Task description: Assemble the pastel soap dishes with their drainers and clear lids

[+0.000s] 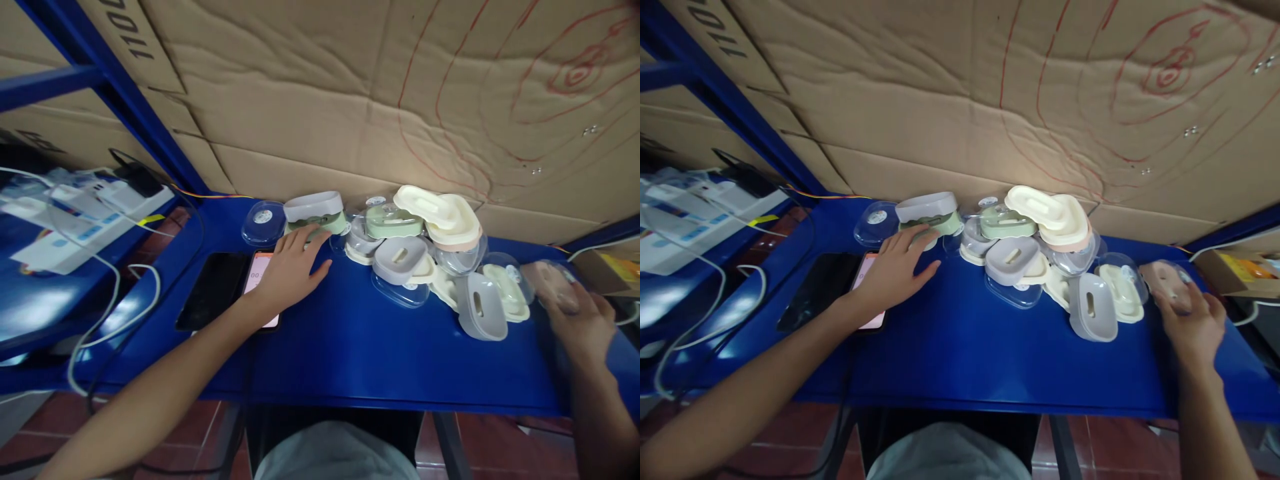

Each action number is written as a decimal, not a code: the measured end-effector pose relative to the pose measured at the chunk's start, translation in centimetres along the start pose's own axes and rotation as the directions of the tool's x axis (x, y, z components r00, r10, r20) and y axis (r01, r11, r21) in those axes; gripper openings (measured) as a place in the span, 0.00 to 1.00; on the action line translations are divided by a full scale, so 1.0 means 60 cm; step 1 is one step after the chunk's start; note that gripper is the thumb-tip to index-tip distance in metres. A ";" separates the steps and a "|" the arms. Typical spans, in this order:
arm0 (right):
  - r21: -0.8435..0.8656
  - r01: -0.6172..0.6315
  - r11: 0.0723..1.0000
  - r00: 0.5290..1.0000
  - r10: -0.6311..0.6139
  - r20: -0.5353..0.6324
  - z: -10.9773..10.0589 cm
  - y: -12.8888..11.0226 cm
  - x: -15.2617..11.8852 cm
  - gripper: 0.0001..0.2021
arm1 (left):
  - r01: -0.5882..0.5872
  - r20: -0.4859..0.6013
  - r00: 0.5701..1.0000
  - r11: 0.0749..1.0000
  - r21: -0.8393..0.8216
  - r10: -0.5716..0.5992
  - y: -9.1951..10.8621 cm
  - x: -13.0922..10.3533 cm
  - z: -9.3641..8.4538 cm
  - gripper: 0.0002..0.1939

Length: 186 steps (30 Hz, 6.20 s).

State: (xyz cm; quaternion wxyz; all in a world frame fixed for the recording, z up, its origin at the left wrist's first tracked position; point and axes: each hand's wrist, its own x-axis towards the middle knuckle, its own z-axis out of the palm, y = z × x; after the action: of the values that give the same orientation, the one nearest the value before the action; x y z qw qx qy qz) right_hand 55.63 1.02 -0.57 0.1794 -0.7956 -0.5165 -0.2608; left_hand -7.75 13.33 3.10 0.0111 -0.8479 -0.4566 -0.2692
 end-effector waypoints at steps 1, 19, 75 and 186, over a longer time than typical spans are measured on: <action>-0.021 -0.003 1.000 1.000 0.004 0.026 -0.007 -0.011 0.003 0.39 | -0.003 0.001 1.000 1.000 -0.005 0.003 0.001 0.000 0.000 0.24; 0.217 0.775 0.594 0.580 -0.804 0.128 -0.170 -0.469 -0.056 0.17 | -0.347 0.246 0.887 0.915 -0.205 0.391 0.037 -0.019 -0.012 0.17; 0.658 0.396 0.641 0.685 -0.683 0.254 -0.241 -0.288 -0.213 0.24 | -0.396 0.419 0.794 0.898 -0.193 0.440 0.263 -0.117 -0.038 0.30; 0.252 -0.062 0.966 0.998 0.053 0.041 -0.187 -0.064 -0.293 0.34 | -0.066 0.127 0.986 0.952 -0.299 0.108 0.222 -0.201 0.011 0.18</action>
State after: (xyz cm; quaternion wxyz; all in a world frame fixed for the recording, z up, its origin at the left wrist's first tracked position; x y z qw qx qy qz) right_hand 43.71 -16.43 -2.08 0.2782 -0.7852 -0.5252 -0.1738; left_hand -2.37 -3.53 -0.09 -0.1359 -0.8765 -0.3731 -0.2721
